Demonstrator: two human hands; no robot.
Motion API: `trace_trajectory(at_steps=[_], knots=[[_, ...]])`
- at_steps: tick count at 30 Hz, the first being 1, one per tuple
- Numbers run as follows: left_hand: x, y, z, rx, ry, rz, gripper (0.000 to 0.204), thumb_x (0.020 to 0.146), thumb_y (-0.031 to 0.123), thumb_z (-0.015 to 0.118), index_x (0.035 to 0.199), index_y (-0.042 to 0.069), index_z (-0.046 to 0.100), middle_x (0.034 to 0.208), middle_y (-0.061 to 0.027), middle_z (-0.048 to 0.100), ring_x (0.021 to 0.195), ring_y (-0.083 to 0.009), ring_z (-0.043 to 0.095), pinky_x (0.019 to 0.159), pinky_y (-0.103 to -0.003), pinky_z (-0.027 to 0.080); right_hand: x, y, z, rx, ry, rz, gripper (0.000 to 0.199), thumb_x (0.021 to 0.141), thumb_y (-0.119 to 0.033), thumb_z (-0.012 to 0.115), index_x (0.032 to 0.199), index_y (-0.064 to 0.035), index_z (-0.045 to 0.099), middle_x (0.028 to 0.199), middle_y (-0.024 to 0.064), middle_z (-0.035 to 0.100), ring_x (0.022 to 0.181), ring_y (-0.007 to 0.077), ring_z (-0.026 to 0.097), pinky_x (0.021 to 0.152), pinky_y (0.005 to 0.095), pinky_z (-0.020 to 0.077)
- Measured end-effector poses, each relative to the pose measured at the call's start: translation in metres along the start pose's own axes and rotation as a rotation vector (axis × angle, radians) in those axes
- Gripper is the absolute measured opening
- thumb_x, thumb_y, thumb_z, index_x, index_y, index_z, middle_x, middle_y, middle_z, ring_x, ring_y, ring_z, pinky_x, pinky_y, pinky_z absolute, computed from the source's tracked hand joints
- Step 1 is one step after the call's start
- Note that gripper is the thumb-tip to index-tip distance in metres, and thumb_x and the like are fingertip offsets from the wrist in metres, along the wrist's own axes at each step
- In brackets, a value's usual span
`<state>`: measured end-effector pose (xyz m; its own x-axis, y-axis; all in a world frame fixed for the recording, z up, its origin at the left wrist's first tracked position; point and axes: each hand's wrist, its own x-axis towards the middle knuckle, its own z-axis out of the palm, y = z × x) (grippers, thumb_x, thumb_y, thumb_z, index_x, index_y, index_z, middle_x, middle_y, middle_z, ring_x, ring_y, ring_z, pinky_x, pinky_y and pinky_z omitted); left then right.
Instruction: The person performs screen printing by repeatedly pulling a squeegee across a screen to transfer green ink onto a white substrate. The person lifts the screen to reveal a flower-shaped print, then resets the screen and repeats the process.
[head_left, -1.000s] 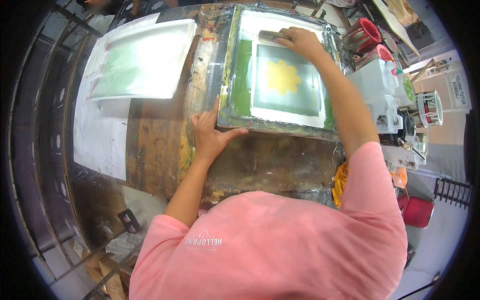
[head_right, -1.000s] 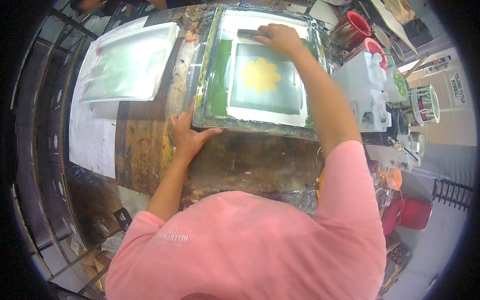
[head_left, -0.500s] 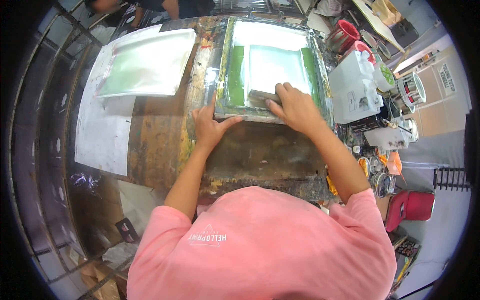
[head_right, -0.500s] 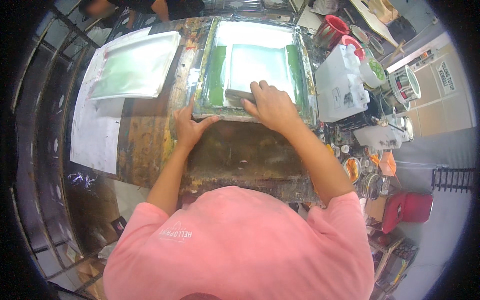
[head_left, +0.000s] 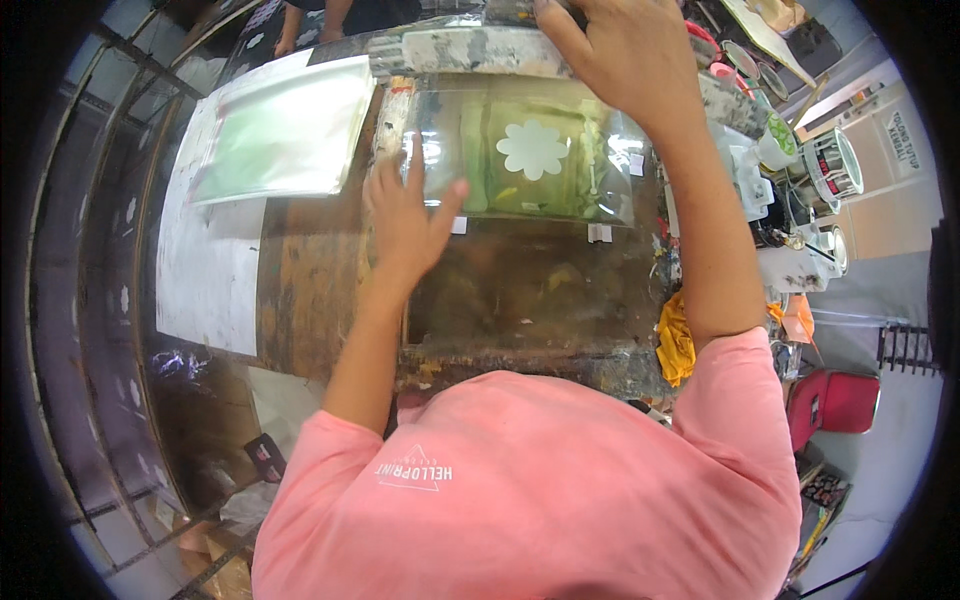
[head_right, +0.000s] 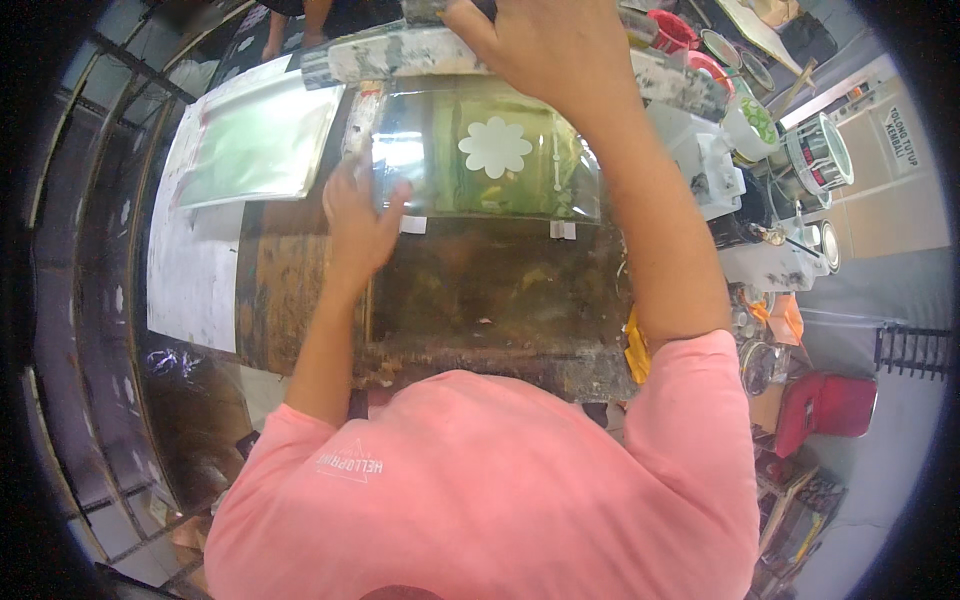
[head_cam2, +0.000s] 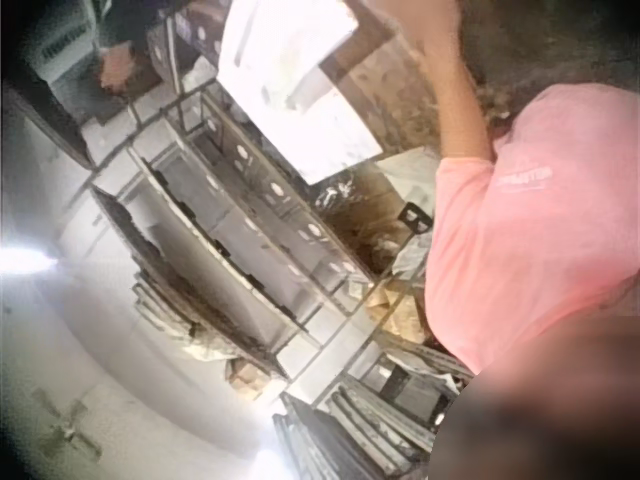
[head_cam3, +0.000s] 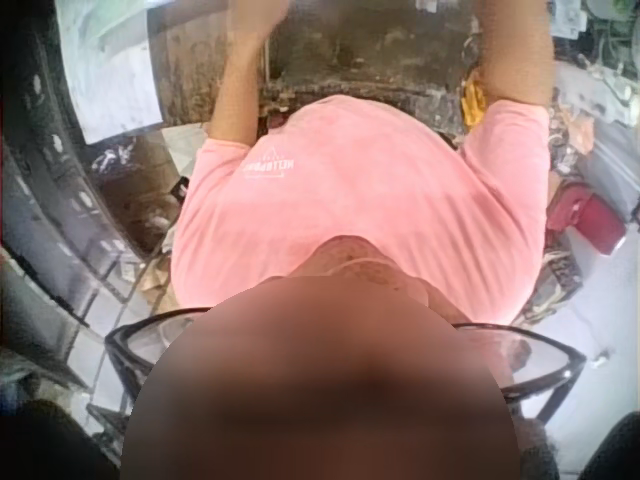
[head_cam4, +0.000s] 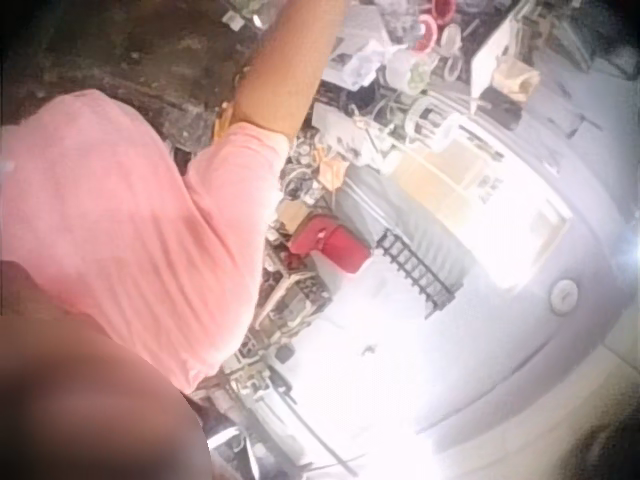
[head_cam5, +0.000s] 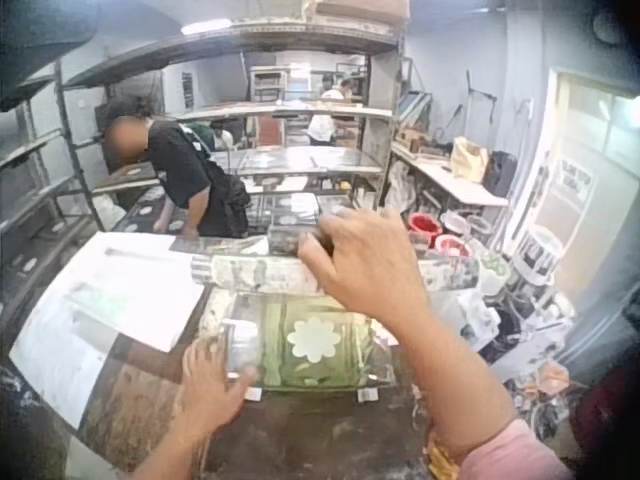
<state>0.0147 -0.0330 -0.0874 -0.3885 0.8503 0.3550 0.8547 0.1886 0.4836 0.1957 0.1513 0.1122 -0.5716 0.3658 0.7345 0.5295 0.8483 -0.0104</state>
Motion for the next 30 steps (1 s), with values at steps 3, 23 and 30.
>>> trace_trajectory(at_steps=[3, 23, 30], knots=[[-0.053, -0.014, 0.039, 0.585, -0.161, -0.065, 0.101, 0.098, 0.080, 0.044, 0.166, 0.006, 0.033, 0.166, -0.0321, 0.032, 0.156, -0.0479, 0.024, 0.124, -0.070, 0.003, 0.016, 0.003, -0.002, 0.028, -0.021, 0.024, 0.042, 0.094, -0.036, 0.058, 0.071, -0.0005, 0.066, 0.074, 0.0200, 0.068, 0.075, 0.0398, 0.066, 0.075, 0.0522, 0.0468], [0.065, -0.046, -0.071, -0.308, 0.222, -0.374, 0.061, 0.085, 0.015, 0.077, 0.143, 0.000, 0.064, 0.084, -0.0170, 0.079, 0.076, -0.0150, 0.073, 0.074, -0.031, 0.057, 0.034, 0.010, -0.004, 0.057, -0.021, 0.060, 0.043, 0.092, -0.037, 0.058, 0.069, -0.0014, 0.066, 0.070, 0.0200, 0.066, 0.074, 0.0406, 0.065, 0.075, 0.0521, 0.0471], [0.096, -0.187, -0.112, -0.095, 0.361, -0.322, 0.063, 0.086, 0.023, 0.078, 0.143, 0.001, 0.064, 0.104, -0.0269, 0.074, 0.085, -0.0284, 0.075, 0.085, -0.037, 0.058, 0.031, 0.020, 0.004, -0.043, -0.075, 0.057, 0.047, 0.103, -0.048, 0.053, 0.101, -0.0060, 0.074, 0.095, 0.0191, 0.073, 0.091, 0.0431, 0.068, 0.085, 0.0511, 0.0492]])
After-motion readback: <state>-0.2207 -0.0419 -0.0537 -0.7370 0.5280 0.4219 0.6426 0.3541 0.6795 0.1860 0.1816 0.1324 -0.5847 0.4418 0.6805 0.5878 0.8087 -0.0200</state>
